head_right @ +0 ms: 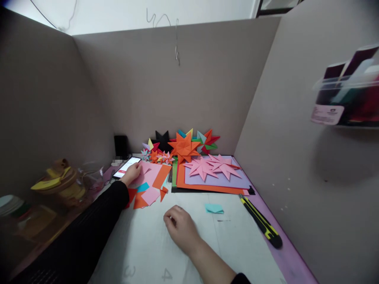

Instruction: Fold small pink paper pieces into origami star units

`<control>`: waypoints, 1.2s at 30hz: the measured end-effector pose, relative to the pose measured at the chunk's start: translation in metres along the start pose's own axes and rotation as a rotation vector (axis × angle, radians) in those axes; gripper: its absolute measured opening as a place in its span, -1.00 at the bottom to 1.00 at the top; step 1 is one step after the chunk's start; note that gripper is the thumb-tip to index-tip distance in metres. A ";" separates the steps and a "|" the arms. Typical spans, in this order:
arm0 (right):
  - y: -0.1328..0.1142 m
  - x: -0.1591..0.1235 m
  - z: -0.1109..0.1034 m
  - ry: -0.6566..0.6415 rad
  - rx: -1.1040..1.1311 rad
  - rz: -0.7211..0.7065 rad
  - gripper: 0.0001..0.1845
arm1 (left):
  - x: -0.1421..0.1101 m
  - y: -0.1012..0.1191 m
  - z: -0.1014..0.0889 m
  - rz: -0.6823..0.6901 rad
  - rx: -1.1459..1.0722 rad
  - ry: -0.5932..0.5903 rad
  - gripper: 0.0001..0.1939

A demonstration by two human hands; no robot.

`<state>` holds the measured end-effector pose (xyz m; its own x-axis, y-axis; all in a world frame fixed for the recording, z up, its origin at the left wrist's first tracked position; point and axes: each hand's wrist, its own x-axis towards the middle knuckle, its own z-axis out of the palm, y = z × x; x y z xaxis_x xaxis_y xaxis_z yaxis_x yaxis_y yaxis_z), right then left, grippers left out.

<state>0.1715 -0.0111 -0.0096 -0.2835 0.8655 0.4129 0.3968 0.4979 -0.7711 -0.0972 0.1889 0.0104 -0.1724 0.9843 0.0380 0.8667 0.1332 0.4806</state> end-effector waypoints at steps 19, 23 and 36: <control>-0.001 0.001 -0.003 0.040 0.047 0.063 -0.84 | -0.089 0.037 -0.039 0.092 -0.532 0.077 -0.71; 0.002 0.002 -0.002 0.170 0.283 0.193 -0.78 | -0.156 0.051 -0.017 0.079 -0.654 -0.104 -0.66; 0.001 0.002 0.004 0.147 0.485 0.436 -0.85 | -0.201 0.057 0.022 0.095 -0.779 -0.313 -0.74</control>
<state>0.1678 -0.0094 -0.0119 -0.0506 0.9975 0.0495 0.0012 0.0496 -0.9988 -0.0030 0.0008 0.0104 0.1218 0.9893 -0.0807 0.2807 0.0436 0.9588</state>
